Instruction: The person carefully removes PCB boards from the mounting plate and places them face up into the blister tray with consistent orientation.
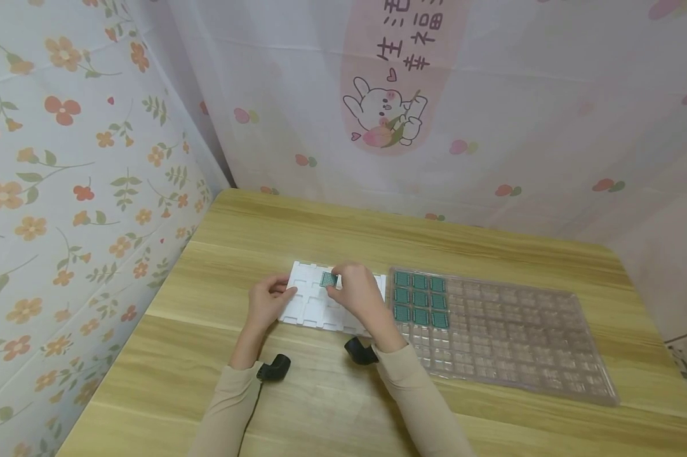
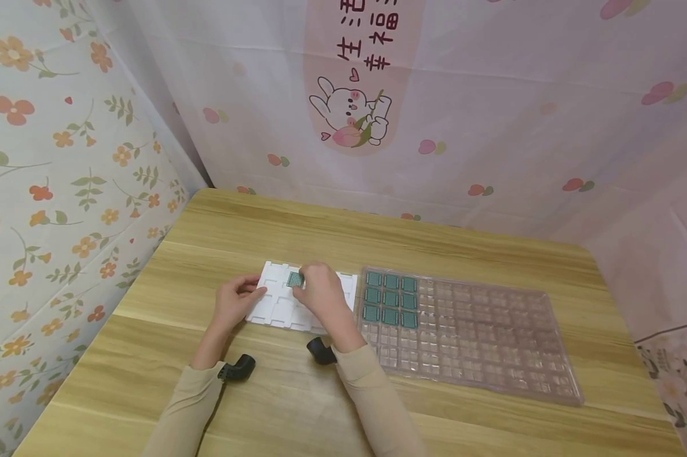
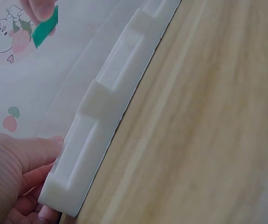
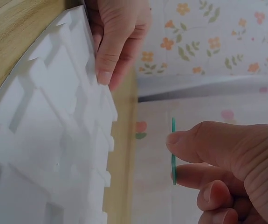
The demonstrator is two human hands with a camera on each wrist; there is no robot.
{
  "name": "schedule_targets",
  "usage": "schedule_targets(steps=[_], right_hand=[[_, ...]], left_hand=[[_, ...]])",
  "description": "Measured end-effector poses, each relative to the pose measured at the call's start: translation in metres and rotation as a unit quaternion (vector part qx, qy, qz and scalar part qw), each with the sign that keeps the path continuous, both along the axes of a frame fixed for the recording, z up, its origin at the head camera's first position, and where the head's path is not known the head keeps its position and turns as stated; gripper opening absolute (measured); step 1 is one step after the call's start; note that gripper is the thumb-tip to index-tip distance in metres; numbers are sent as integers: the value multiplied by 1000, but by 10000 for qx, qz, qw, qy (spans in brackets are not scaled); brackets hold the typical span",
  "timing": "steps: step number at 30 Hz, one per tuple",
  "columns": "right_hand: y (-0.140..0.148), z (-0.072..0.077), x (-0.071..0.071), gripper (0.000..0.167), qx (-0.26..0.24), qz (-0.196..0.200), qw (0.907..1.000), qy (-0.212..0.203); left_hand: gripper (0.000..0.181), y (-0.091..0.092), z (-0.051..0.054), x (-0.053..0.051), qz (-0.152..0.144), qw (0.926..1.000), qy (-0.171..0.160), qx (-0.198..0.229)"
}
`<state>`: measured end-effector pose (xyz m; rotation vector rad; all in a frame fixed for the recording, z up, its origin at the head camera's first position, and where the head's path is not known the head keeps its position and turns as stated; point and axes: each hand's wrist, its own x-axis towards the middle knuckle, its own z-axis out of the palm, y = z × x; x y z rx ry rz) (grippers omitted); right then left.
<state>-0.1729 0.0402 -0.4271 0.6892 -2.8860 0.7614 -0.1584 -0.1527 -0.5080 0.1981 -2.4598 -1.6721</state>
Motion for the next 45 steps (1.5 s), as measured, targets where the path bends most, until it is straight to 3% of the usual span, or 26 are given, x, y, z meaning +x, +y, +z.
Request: schedule_targets(steps=[22,29,45], right_hand=[[29,3,17,22,18,-264,9994,244],[39,1,23,22,-69,-365,9993,78],[59,-2,34,23,-160,-436,9988,134]], left_hand=[[26,-1,-3,0,-12,10000,-39,-51],[26,-1,-4,0,-47,9999,20,-92],[26,0,-2,1,-25,10000,-62,-51]])
